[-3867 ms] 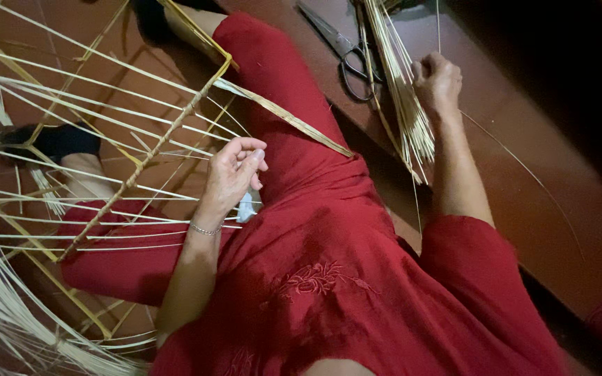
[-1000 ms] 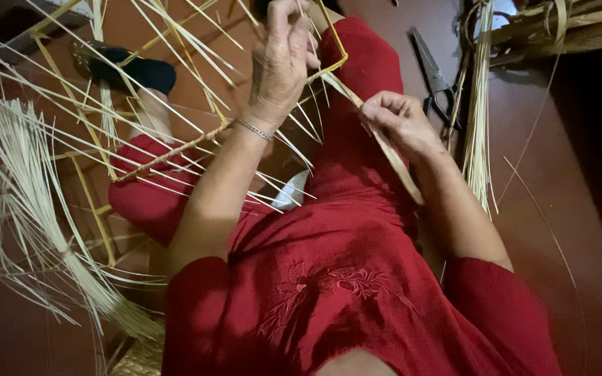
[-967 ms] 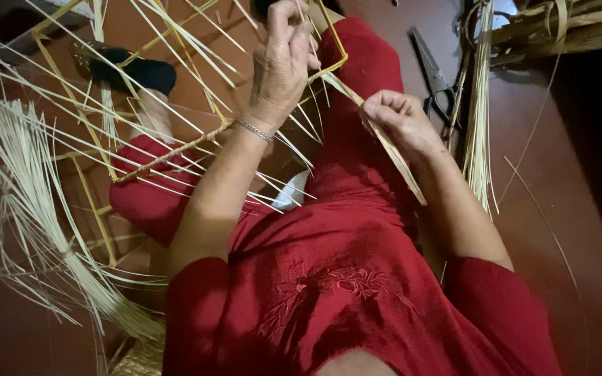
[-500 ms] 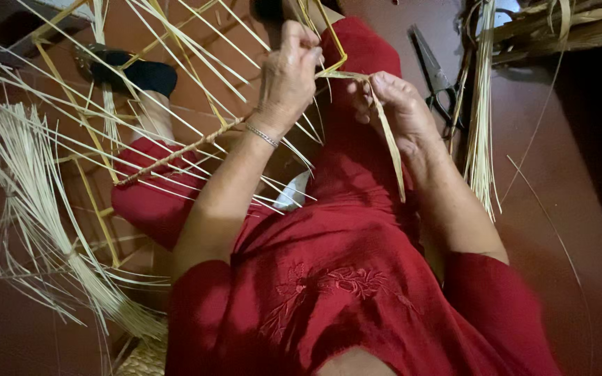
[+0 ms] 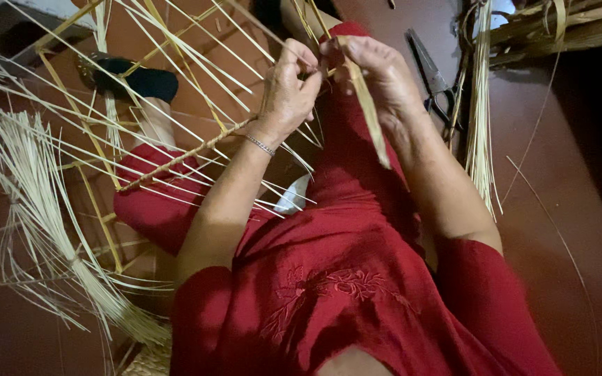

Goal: The person sits on the floor with a rectangular bamboo frame across their legs and weaves thin bamboo or palm strips onto it, threading and tightening each strip by hand around the frame and radiating spokes, occasionally repositioning strips and reaching for new ones from bundles beside them.

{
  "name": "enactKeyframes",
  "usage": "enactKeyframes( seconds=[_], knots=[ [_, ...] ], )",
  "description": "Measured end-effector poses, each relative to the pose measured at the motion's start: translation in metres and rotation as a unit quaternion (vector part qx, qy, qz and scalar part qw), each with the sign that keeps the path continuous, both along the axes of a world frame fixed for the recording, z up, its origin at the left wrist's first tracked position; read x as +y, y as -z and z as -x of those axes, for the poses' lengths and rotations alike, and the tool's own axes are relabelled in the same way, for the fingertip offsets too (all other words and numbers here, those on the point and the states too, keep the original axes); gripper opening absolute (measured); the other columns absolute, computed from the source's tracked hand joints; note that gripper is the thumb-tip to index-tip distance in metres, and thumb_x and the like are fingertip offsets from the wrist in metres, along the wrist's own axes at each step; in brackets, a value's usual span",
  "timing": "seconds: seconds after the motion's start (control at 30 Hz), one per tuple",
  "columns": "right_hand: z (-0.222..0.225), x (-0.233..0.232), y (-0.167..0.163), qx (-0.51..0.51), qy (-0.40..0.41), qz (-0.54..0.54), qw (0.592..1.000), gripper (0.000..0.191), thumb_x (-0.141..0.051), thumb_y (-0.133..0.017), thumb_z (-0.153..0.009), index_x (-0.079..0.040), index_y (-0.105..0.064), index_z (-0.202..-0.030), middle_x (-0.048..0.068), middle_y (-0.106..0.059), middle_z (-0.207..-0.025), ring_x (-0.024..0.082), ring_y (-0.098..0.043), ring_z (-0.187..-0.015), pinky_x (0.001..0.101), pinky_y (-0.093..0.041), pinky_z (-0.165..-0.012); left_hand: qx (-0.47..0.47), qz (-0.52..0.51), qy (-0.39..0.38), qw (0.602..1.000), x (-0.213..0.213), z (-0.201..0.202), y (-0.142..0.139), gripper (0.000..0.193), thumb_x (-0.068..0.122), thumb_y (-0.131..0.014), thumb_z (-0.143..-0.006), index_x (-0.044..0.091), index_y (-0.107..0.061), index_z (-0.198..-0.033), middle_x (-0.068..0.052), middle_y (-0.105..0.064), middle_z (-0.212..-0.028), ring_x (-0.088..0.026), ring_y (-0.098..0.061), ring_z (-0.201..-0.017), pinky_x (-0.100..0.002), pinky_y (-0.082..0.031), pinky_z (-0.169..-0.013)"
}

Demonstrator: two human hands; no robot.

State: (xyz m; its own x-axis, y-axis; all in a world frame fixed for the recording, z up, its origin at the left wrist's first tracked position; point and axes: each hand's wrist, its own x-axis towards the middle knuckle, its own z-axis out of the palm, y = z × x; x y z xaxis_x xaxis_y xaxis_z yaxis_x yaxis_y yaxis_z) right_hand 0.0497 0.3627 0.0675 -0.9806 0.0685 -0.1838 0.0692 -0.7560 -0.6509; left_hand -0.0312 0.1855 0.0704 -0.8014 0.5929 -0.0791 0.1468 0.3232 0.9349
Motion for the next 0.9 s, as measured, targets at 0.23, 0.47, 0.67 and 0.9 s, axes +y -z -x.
enactKeyframes(
  seconds=[0.23,0.47,0.67,0.9],
  knots=[
    [0.003,0.009,0.01,-0.038,0.023,-0.102,0.994,0.044,-0.045,-0.057,-0.106,-0.005,-0.072,-0.115,0.005,-0.074,-0.096,0.01,-0.069,-0.074,0.0229,-0.052,-0.062,0.21,-0.001,-0.021,0.978,0.01,0.002,0.013,0.023,-0.006,-0.07,-0.087,0.006,-0.056,-0.101,-0.005,-0.067,-0.081,-0.012,-0.069,-0.073,-0.031,-0.055,-0.062],
    [-0.02,-0.022,0.045,-0.109,0.033,-0.378,0.919,0.023,-0.022,-0.067,-0.101,-0.002,-0.073,-0.111,0.005,-0.075,-0.095,0.007,-0.065,-0.073,0.0241,-0.056,-0.063,0.158,-0.016,-0.017,0.987,0.008,0.006,0.018,0.012,-0.002,-0.072,-0.085,0.004,-0.079,-0.094,-0.008,-0.078,-0.09,-0.014,-0.074,-0.076,-0.028,-0.059,-0.064],
    [-0.023,-0.033,0.067,0.045,0.082,-0.553,0.828,0.014,-0.007,-0.075,-0.098,0.001,-0.074,-0.109,0.011,-0.076,-0.092,0.01,-0.069,-0.081,0.0286,-0.057,-0.072,0.216,0.027,0.012,0.976,0.007,0.008,0.018,0.009,0.001,-0.073,-0.086,0.0,-0.077,-0.093,-0.015,-0.076,-0.091,-0.026,-0.077,-0.081,-0.035,-0.061,-0.074],
    [-0.025,-0.033,0.064,0.015,0.136,-0.587,0.798,0.008,-0.004,-0.077,-0.095,0.0,-0.074,-0.101,0.014,-0.072,-0.083,0.02,-0.069,-0.071,0.0333,-0.055,-0.066,0.288,0.157,0.051,0.943,0.009,0.011,0.016,0.012,0.006,-0.069,-0.089,-0.001,-0.077,-0.084,-0.024,-0.07,-0.087,-0.039,-0.069,-0.081,-0.047,-0.055,-0.074]
  ],
)
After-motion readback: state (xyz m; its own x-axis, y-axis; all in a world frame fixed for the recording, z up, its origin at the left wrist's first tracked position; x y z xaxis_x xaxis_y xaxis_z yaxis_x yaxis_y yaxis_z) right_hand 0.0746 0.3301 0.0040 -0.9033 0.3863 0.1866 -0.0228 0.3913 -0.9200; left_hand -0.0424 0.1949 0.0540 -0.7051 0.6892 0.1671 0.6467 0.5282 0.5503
